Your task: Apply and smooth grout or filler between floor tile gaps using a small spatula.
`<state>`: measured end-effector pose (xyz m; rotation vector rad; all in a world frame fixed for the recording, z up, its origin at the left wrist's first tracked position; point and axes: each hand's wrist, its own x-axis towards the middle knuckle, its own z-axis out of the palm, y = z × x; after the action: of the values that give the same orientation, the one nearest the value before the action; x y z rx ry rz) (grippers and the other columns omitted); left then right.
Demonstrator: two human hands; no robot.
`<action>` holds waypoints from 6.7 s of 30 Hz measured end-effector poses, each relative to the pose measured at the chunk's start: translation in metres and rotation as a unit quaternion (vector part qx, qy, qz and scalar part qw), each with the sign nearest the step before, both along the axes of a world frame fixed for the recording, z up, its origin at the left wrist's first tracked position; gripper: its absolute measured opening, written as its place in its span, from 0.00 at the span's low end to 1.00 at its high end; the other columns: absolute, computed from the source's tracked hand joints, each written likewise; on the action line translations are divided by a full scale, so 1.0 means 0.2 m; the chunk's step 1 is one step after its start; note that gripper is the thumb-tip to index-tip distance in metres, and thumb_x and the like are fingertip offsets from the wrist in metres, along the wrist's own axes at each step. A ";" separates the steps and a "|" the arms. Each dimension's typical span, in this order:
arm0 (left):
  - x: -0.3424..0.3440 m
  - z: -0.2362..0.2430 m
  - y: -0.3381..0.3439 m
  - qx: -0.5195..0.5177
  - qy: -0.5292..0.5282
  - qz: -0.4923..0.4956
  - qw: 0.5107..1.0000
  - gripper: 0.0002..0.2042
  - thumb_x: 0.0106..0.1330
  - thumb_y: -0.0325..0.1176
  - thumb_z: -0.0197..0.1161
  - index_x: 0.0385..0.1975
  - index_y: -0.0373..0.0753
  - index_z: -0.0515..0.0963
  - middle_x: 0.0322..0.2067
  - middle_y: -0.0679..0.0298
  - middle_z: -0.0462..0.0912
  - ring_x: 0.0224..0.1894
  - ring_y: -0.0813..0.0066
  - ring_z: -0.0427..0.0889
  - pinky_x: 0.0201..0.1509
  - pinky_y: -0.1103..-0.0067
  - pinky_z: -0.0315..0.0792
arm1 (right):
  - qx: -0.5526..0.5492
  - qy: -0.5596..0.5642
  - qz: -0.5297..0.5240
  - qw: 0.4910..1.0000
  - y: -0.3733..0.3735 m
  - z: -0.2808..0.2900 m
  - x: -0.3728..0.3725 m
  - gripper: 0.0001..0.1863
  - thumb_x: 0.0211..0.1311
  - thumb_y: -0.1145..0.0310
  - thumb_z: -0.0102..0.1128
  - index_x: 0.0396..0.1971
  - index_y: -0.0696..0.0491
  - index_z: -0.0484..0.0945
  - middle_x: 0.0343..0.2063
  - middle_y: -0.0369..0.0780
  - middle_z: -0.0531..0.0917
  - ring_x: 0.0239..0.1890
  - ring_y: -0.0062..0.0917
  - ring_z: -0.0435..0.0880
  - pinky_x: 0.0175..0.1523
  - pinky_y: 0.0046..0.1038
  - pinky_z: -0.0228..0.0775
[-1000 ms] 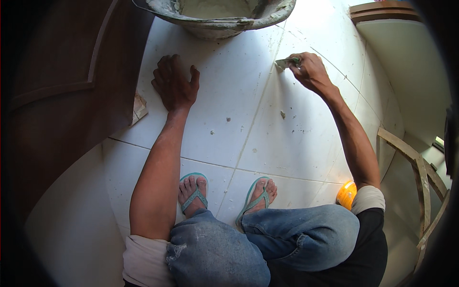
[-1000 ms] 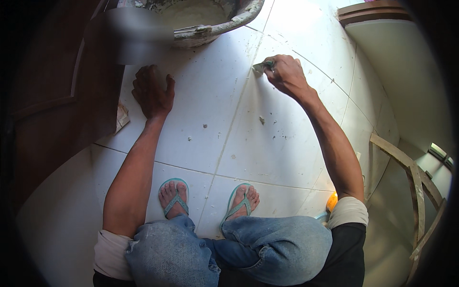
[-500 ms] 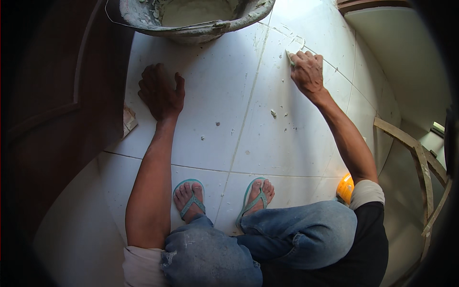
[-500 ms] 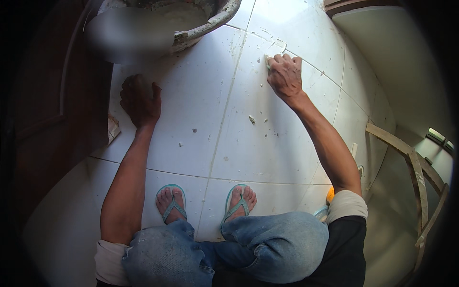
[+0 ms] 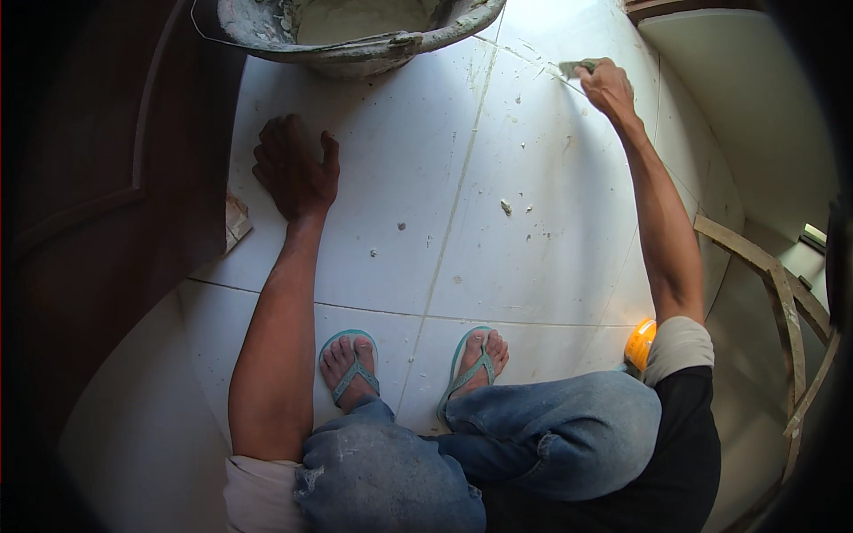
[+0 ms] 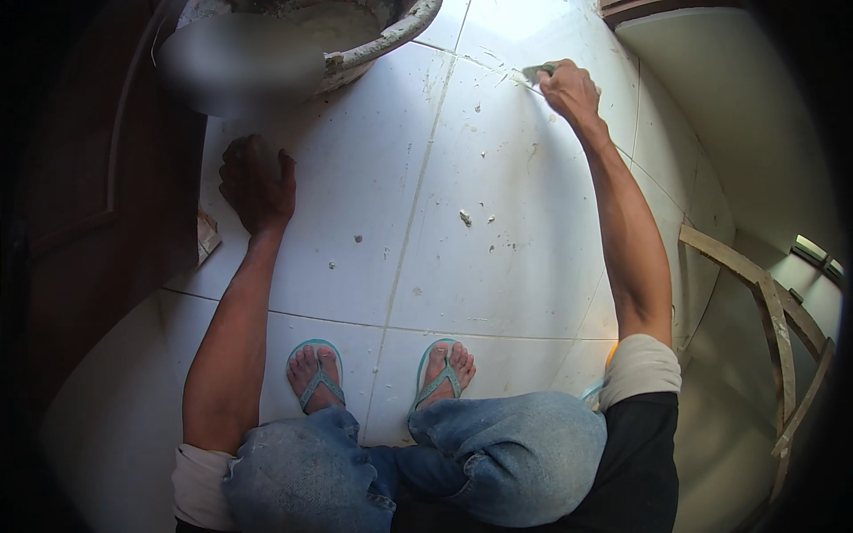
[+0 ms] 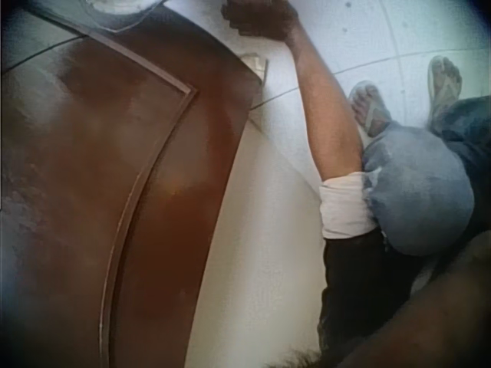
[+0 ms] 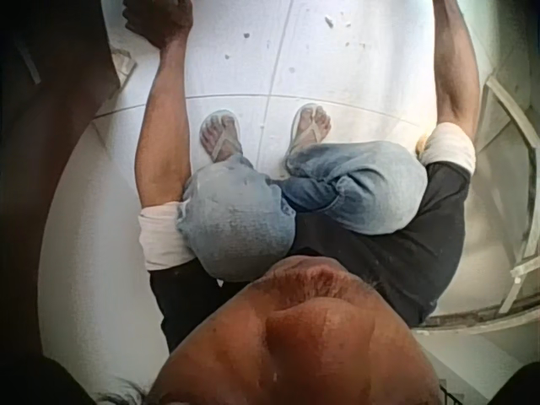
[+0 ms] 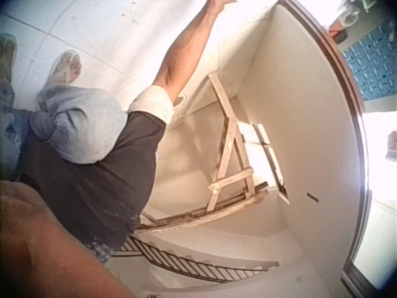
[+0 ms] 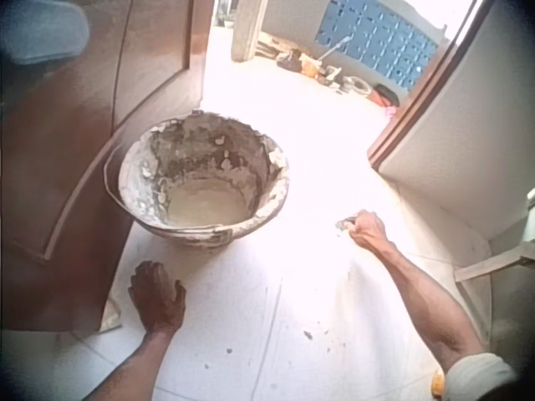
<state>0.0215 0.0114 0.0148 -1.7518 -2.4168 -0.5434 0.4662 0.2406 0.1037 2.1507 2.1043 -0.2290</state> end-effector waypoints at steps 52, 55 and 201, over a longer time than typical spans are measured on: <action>-0.01 0.01 0.00 0.017 -0.009 -0.004 1.000 0.26 0.70 0.51 0.64 0.62 0.43 0.72 0.63 0.54 0.73 0.59 0.49 0.75 0.56 0.52 0.72 | 0.030 0.099 0.234 0.967 0.09 -0.05 -0.25 0.18 0.72 0.62 0.61 0.51 0.56 0.91 0.41 0.51 0.93 0.39 0.42 0.91 0.53 0.36 0.82; 0.03 0.00 0.02 0.024 -0.025 -0.008 0.999 0.26 0.70 0.51 0.64 0.63 0.43 0.72 0.63 0.54 0.73 0.58 0.50 0.76 0.56 0.52 0.72 | 0.100 0.138 0.252 0.953 0.14 -0.12 -0.29 0.17 0.74 0.63 0.61 0.52 0.56 0.90 0.42 0.49 0.93 0.38 0.40 0.91 0.51 0.35 0.82; -0.01 0.00 -0.01 0.015 -0.034 0.011 0.999 0.26 0.70 0.50 0.66 0.63 0.45 0.72 0.63 0.56 0.74 0.60 0.50 0.76 0.59 0.50 0.71 | 0.083 0.149 0.309 0.936 -0.39 0.09 -0.60 0.10 0.69 0.73 0.65 0.44 0.50 0.94 0.38 0.44 0.94 0.37 0.36 0.90 0.49 0.37 0.81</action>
<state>0.0199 0.0092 0.0142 -1.7213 -2.4568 -0.6434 0.3455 0.1624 0.1210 1.4738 2.9377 -0.3311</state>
